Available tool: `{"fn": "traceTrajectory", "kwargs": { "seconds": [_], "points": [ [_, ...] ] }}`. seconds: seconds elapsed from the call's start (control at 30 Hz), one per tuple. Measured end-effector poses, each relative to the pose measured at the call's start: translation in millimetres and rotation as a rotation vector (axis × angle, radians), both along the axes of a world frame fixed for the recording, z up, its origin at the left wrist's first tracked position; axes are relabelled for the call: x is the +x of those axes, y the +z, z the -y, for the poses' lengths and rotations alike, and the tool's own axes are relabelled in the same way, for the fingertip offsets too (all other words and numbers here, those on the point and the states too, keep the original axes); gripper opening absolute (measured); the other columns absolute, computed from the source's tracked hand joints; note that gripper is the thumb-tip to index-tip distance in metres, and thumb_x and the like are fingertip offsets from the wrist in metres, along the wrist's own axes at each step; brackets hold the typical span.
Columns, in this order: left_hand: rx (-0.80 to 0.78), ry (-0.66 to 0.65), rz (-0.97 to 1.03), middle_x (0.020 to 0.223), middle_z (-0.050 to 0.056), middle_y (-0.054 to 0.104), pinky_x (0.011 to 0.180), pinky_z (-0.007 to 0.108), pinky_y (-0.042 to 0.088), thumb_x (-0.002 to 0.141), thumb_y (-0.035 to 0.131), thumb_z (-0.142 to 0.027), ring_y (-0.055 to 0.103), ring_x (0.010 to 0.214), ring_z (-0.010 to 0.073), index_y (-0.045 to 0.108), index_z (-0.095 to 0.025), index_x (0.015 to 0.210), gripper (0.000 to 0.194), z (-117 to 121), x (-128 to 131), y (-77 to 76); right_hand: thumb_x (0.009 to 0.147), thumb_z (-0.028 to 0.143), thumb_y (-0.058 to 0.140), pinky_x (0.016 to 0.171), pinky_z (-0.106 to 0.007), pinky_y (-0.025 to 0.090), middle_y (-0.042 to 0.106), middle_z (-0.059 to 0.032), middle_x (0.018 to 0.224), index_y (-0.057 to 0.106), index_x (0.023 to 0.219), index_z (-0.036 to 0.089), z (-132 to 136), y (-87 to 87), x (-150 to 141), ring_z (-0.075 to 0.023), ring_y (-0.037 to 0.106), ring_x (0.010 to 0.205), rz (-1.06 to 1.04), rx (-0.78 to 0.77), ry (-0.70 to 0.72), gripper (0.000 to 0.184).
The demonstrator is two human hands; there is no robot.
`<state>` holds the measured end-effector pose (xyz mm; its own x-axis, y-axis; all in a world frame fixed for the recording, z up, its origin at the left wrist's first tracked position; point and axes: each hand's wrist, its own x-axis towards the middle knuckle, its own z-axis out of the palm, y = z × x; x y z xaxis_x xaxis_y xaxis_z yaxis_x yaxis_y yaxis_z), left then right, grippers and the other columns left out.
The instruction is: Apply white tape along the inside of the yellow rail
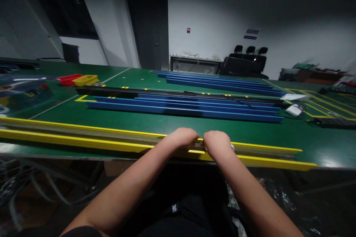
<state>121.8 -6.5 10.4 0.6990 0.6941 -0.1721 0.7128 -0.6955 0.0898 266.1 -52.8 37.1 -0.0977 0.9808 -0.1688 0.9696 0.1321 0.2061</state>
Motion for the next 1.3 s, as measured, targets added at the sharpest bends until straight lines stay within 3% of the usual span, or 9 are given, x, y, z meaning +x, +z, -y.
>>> {"fn": "traceTrajectory", "kwargs": {
  "seconds": [0.13,0.23,0.4,0.57,0.7,0.87,1.0,1.3],
  "points": [
    [0.025,-0.03,0.05,0.103,0.009,0.073,0.074,0.031,0.051,0.087,0.052,-0.031,0.069,0.092,0.0255,0.067,-0.025,0.1,0.021,5.5,-16.7,-1.3,0.088,0.041,0.055,0.076,-0.031,0.048,0.074,-0.0139,0.098,0.074,0.102,0.02,4.9,9.5,19.6,-0.0254,0.069,0.09,-0.079,-0.016,0.107,0.032],
    [0.037,-0.028,0.087,0.101,0.008,0.073,0.074,0.03,0.05,0.088,0.052,-0.032,0.069,0.091,0.0253,0.067,-0.025,0.096,0.018,7.4,-35.2,-1.5,0.094,0.046,0.045,0.069,-0.025,0.043,0.074,-0.0074,0.098,0.069,0.11,0.026,8.7,23.1,37.9,-0.019,0.067,0.084,-0.24,-0.073,0.195,0.035],
    [0.003,0.073,0.051,0.098,0.007,0.073,0.072,0.026,0.046,0.086,0.056,-0.034,0.067,0.089,0.0221,0.067,-0.024,0.091,0.016,-0.5,-84.5,-1.3,0.092,0.05,0.047,0.063,-0.023,0.039,0.073,-0.0051,0.095,0.067,0.115,0.027,9.2,38.5,62.0,-0.0166,0.064,0.08,-0.349,-0.082,0.188,0.038],
    [0.021,0.109,0.064,0.09,0.004,0.071,0.064,0.026,0.041,0.085,0.057,-0.038,0.065,0.08,0.0205,0.065,-0.023,0.086,0.018,-10.0,-139.5,-6.7,0.087,0.056,0.053,0.069,-0.028,0.043,0.073,-0.006,0.103,0.07,0.108,0.03,1.3,32.4,61.7,-0.0219,0.066,0.088,-0.226,-0.058,0.127,0.038],
    [0.032,0.138,0.072,0.088,0.003,0.071,0.062,0.025,0.038,0.083,0.059,-0.037,0.064,0.078,0.0196,0.066,-0.023,0.085,0.016,-11.3,-161.8,-9.8,0.086,0.062,0.052,0.074,-0.033,0.047,0.073,-0.0089,0.101,0.072,0.105,0.029,-3.0,21.2,49.7,-0.0264,0.067,0.093,-0.136,-0.016,0.108,0.043],
    [-0.001,0.145,0.08,0.086,0.003,0.071,0.06,0.025,0.037,0.081,0.059,-0.038,0.062,0.074,0.0187,0.066,-0.023,0.084,0.017,-11.9,-165.3,-9.6,0.081,0.059,0.058,0.071,-0.038,0.051,0.074,-0.0145,0.094,0.075,0.092,0.021,-6.2,8.4,35.9,-0.0309,0.07,0.086,-0.026,0.012,0.034,0.043],
    [-0.043,0.196,0.052,0.082,0.003,0.071,0.057,0.027,0.036,0.077,0.057,-0.035,0.061,0.069,0.0185,0.067,-0.023,0.083,0.016,-13.0,-157.4,-8.6,0.08,0.046,0.063,0.071,-0.039,0.053,0.075,-0.0169,0.093,0.076,0.093,0.017,-6.6,0.6,25.2,-0.0324,0.071,0.086,0.008,0.007,-0.003,0.035],
    [-0.004,0.206,-0.067,0.088,0.008,0.074,0.055,0.029,0.041,0.075,0.055,-0.037,0.066,0.074,0.0249,0.07,-0.024,0.088,0.024,-4.9,-108.2,4.3,0.083,0.028,0.059,0.074,-0.04,0.053,0.074,-0.0222,0.095,0.077,0.096,0.012,-4.4,-3.8,8.5,-0.0323,0.071,0.089,0.01,0.02,-0.032,0.027]
  ]
}}
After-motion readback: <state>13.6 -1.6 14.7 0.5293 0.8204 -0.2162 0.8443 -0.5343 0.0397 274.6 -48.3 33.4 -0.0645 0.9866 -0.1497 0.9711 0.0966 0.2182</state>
